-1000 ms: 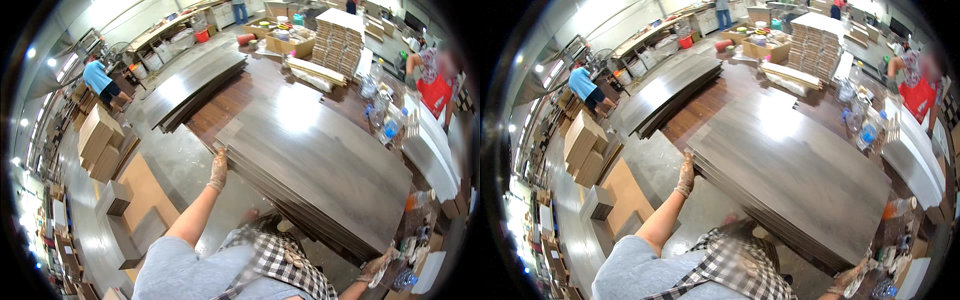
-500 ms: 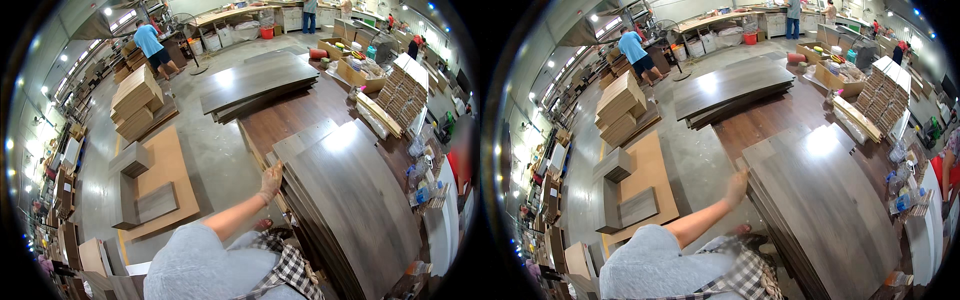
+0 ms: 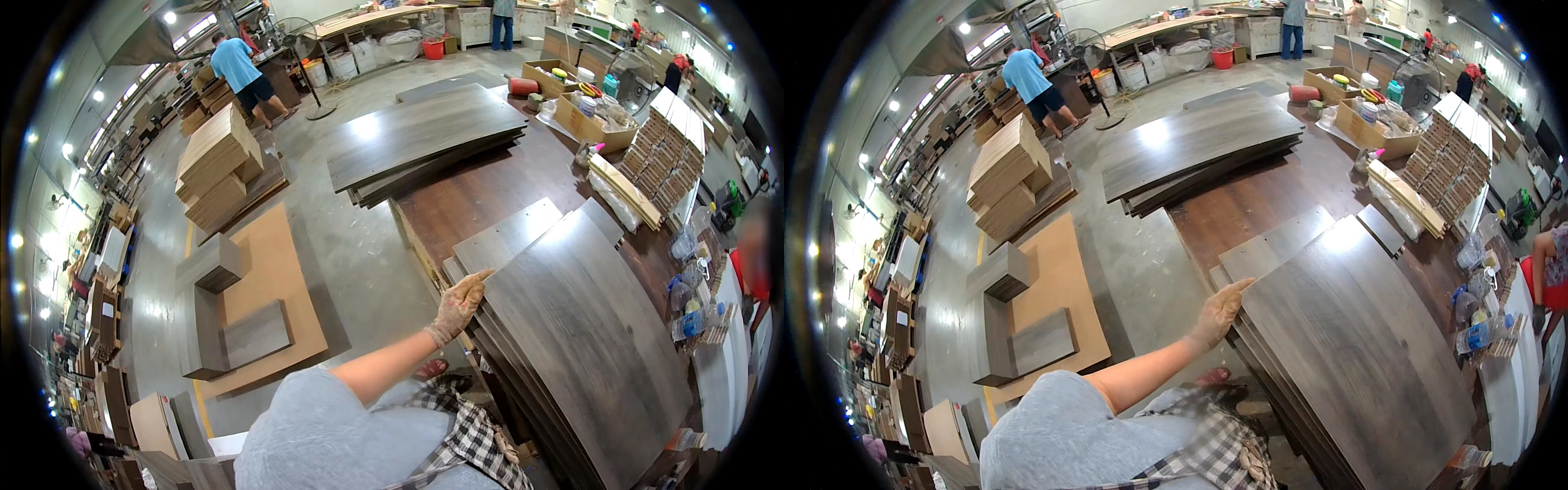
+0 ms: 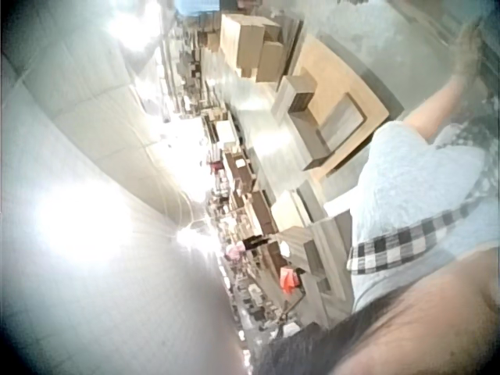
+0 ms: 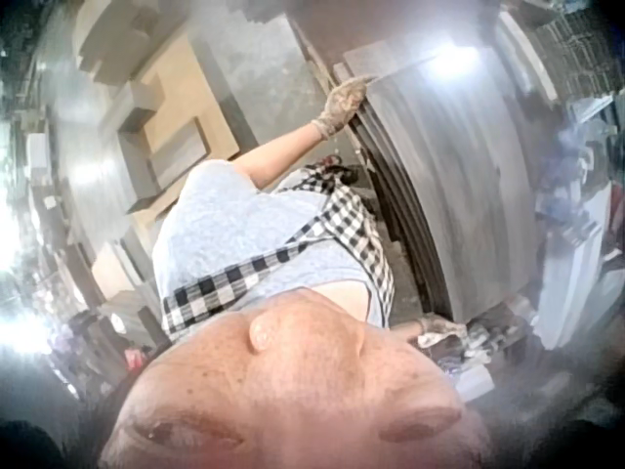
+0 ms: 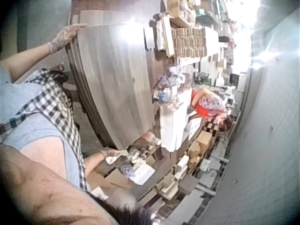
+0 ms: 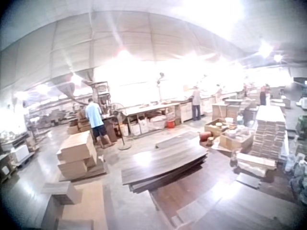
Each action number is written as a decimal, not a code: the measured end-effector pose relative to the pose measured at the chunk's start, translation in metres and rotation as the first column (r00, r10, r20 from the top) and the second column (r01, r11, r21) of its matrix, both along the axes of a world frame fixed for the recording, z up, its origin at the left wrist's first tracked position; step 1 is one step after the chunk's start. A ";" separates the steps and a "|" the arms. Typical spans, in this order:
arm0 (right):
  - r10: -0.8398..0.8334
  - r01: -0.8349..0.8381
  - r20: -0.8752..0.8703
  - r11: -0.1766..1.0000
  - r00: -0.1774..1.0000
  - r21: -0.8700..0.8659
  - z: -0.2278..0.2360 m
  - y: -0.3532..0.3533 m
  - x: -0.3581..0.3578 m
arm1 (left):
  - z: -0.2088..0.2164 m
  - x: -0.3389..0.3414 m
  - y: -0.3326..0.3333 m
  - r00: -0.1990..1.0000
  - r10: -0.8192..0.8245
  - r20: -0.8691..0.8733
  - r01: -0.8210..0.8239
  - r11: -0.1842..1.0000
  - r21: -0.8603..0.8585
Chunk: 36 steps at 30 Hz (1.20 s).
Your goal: The person moves a stack of wood panels across a table and then wipes the edges and surfaces of the panels with a cloth and a block.
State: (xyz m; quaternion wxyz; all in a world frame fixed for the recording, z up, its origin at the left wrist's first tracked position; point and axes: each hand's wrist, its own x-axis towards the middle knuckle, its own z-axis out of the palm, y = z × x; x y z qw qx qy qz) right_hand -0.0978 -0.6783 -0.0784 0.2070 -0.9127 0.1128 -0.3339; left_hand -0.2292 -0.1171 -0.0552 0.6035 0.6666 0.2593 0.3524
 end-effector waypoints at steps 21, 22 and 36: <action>0.406 -0.406 0.016 0.912 0.914 0.056 0.143 0.076 0.032 | -0.008 -0.014 0.026 0.929 -0.064 -0.365 0.139 0.973 0.185; 0.470 -0.462 -0.024 0.875 0.882 0.145 0.163 0.107 0.040 | 0.004 -0.015 0.023 0.907 -0.120 -0.404 0.156 0.986 0.059; 0.661 -0.812 -0.633 0.577 0.404 0.084 0.083 0.349 0.298 | 0.004 -0.006 0.043 0.778 -0.485 -0.400 0.577 0.803 0.148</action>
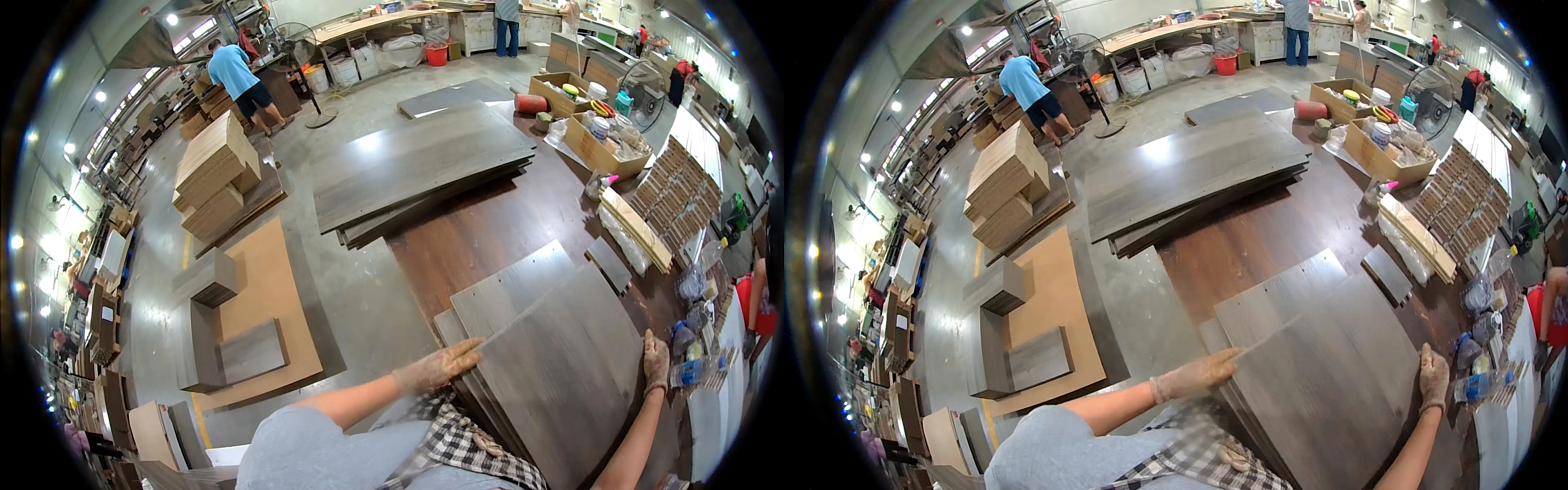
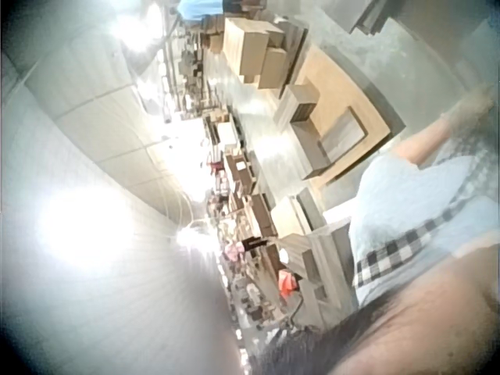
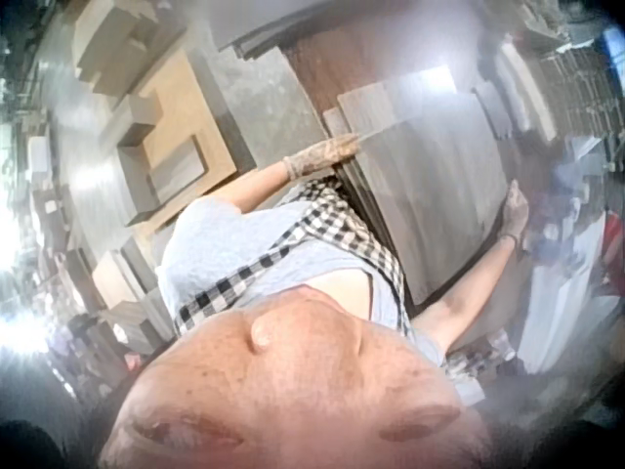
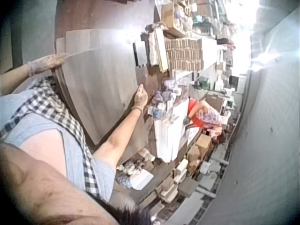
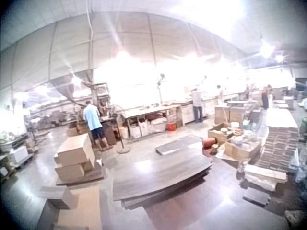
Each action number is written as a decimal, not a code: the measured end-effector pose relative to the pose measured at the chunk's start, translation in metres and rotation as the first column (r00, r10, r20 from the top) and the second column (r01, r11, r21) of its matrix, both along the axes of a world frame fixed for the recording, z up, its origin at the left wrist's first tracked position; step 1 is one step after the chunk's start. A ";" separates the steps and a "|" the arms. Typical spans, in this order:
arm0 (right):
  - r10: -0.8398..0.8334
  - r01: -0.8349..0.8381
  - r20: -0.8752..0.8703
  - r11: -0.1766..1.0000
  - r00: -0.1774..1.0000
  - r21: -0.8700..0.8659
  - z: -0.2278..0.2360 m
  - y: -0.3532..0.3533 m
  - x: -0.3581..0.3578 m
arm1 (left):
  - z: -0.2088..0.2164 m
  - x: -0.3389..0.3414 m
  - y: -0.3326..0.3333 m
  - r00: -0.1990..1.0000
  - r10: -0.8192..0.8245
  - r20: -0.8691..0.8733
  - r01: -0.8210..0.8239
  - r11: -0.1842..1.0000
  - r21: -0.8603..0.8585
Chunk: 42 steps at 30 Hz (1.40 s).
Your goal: The person moves a stack of wood panels across a table and then wipes the edges and surfaces of the panels with a cloth and a block.
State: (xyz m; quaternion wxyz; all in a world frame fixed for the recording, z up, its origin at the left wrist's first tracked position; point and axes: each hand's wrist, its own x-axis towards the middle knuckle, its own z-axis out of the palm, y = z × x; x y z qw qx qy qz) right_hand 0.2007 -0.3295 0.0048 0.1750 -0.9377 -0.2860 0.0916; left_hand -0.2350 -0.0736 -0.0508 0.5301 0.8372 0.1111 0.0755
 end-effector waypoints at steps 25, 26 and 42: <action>-0.039 0.048 0.075 0.991 0.996 -0.128 -0.003 -0.035 -0.053 | 0.009 0.016 0.025 0.950 -0.101 -0.296 -0.092 0.814 -0.573; -0.046 0.056 0.082 0.990 0.996 -0.132 0.000 -0.032 -0.054 | 0.003 0.016 0.025 0.950 -0.119 -0.289 -0.095 0.772 -0.629; -0.255 0.224 -0.053 0.916 0.965 -0.332 -0.017 -0.169 -0.007 | 0.054 0.026 0.040 0.882 -0.243 -0.403 -0.107 0.731 -0.674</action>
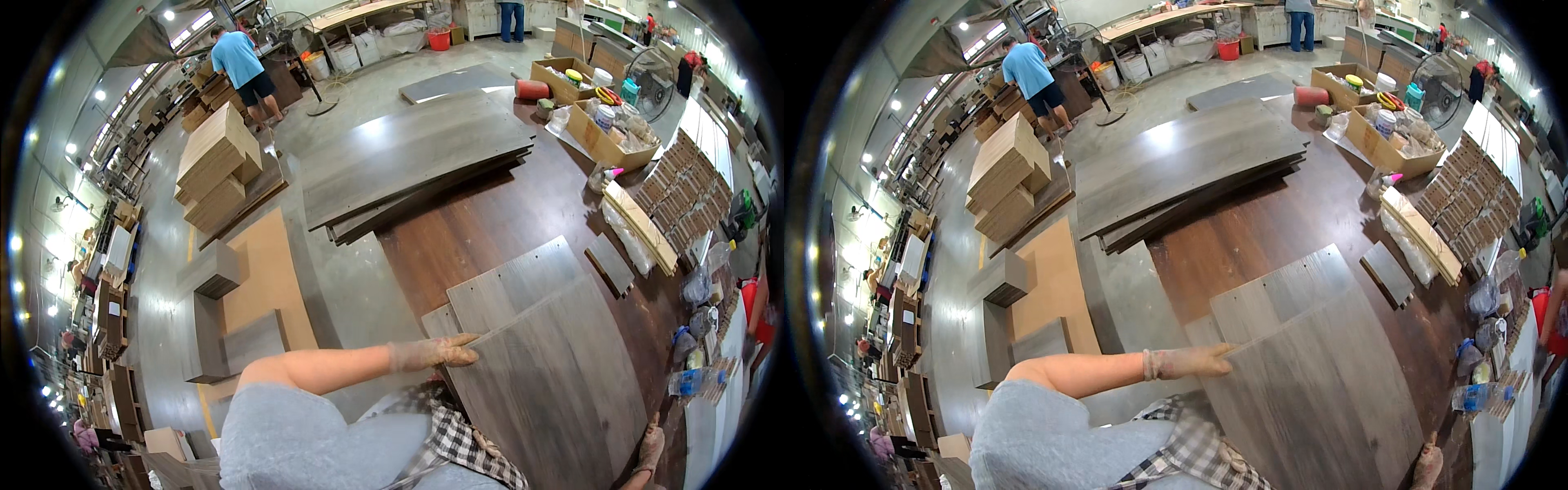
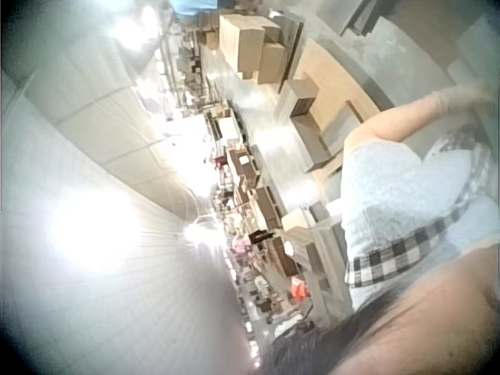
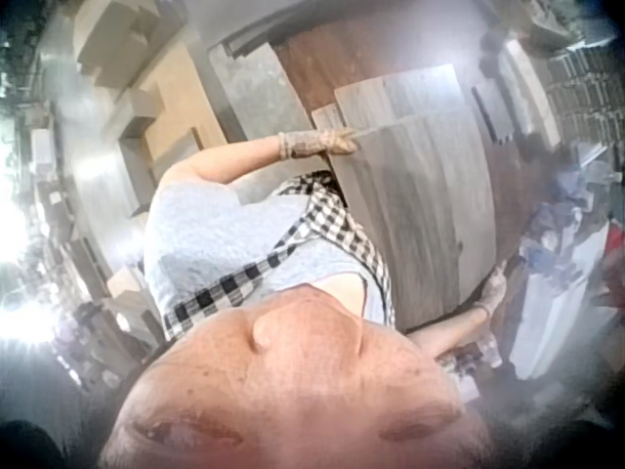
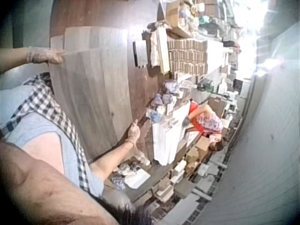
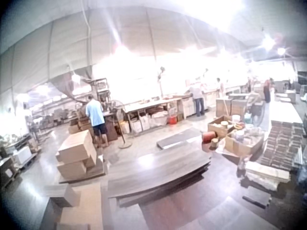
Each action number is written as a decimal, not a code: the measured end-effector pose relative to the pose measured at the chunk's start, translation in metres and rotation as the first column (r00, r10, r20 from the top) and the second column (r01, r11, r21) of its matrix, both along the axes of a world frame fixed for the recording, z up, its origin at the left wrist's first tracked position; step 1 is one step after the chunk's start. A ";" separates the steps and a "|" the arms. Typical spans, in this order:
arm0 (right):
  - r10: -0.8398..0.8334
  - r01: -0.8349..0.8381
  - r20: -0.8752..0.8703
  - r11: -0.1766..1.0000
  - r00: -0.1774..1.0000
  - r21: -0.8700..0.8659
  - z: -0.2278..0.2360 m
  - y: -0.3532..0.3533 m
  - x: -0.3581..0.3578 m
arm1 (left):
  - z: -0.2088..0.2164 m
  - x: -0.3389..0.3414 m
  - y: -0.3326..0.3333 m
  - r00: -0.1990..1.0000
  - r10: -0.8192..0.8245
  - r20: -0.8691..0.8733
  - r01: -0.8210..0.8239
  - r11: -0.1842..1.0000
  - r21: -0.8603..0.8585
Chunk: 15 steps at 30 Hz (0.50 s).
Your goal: The person moves a stack of wood panels across a table and then wipes the edges and surfaces of the panels with a cloth and a block.
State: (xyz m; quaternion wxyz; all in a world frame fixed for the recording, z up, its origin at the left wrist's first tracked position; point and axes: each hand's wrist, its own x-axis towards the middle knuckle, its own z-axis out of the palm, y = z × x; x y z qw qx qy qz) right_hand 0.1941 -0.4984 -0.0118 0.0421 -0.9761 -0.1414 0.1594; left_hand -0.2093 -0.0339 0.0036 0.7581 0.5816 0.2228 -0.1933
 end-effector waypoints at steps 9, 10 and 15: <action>-0.035 0.034 0.011 0.998 0.999 0.055 -0.020 -0.018 -0.005 | -0.074 0.000 0.008 0.981 -0.033 0.192 0.005 0.989 0.145; -0.040 0.039 0.017 0.997 0.999 0.059 -0.021 -0.020 -0.006 | -0.051 0.007 0.004 0.986 -0.019 0.164 -0.006 0.989 0.147; -0.020 0.013 0.054 0.991 0.998 0.134 -0.020 -0.015 -0.011 | -0.031 0.006 0.008 0.999 -0.030 0.034 0.028 0.997 0.068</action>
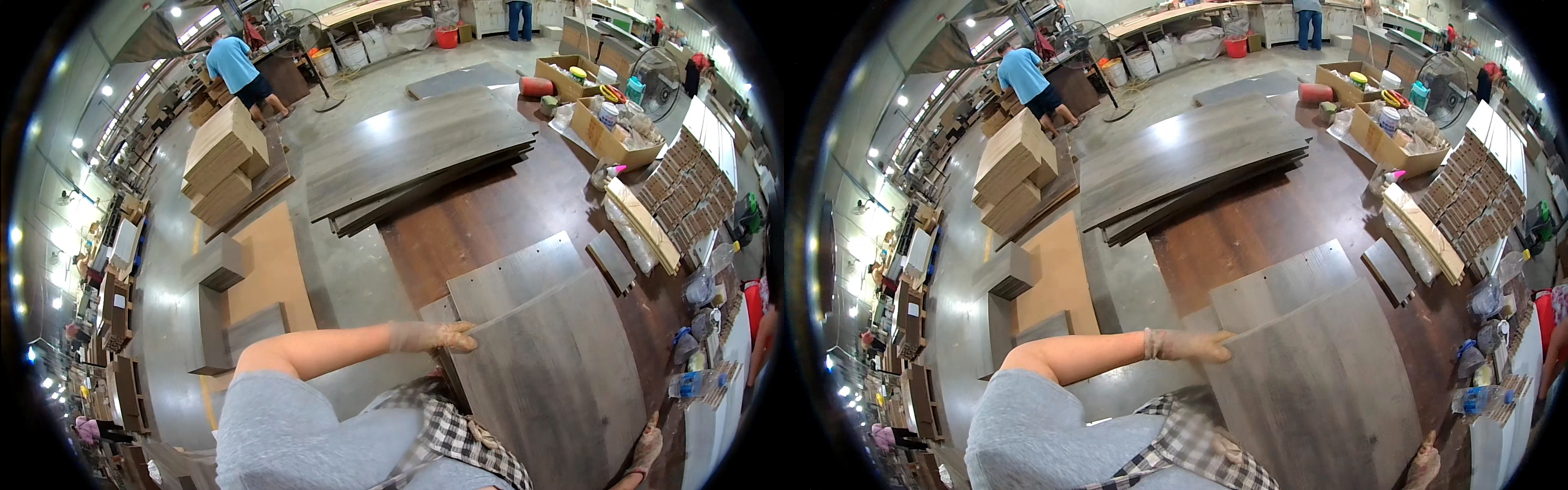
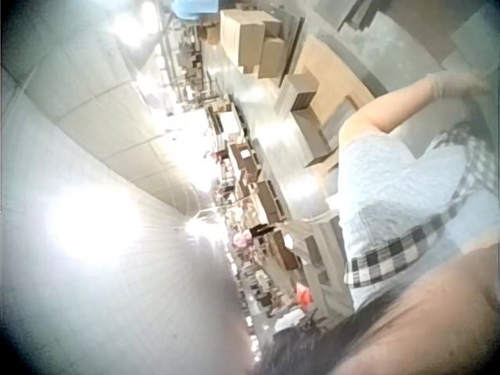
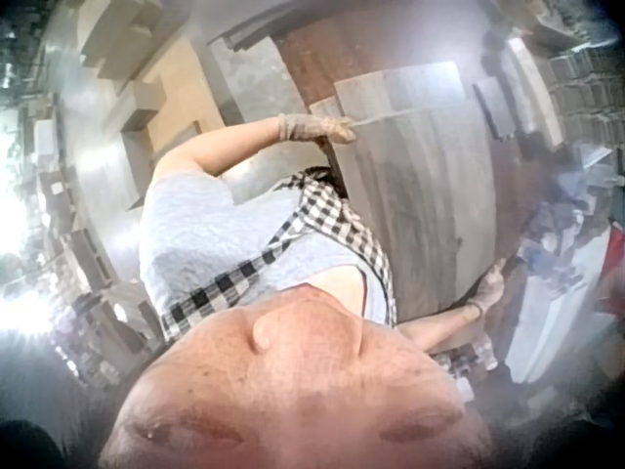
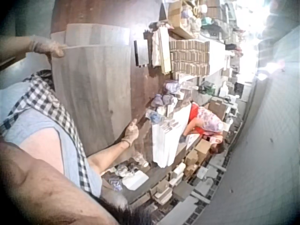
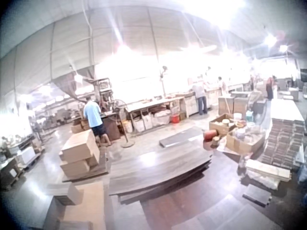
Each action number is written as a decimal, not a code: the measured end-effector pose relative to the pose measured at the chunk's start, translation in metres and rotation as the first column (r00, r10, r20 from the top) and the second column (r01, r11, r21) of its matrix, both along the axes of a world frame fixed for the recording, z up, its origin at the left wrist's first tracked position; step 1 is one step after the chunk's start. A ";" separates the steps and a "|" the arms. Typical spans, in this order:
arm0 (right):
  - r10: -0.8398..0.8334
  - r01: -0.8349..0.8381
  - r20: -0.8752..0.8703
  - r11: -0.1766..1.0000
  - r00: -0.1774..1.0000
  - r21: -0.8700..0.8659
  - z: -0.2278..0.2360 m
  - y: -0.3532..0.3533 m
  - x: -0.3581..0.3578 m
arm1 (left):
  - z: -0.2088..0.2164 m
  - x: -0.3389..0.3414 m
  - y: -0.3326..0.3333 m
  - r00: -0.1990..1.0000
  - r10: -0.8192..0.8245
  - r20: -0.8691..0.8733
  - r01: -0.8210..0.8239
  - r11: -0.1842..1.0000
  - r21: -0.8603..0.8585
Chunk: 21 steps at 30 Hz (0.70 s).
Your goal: The person moves a stack of wood panels across a table and then wipes the edges and surfaces of the panels with a cloth and a block.
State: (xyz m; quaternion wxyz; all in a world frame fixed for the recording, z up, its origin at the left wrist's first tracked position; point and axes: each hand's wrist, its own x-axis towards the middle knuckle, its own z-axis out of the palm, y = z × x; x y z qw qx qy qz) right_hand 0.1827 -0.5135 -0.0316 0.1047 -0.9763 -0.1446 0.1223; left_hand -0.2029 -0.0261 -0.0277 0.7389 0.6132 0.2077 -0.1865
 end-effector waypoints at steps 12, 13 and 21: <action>0.245 -0.280 0.191 0.942 0.951 0.188 0.025 0.107 -0.025 | -0.014 -0.015 -0.016 0.996 0.051 0.072 -0.068 0.964 0.259; 0.201 -0.232 0.153 0.946 0.968 0.226 0.027 0.106 -0.027 | 0.024 -0.014 -0.023 0.995 0.102 -0.011 -0.102 0.995 0.006; 0.160 -0.182 0.114 0.959 0.981 0.217 0.028 0.117 -0.029 | -0.046 -0.030 -0.009 0.919 -0.166 0.357 0.025 0.930 0.367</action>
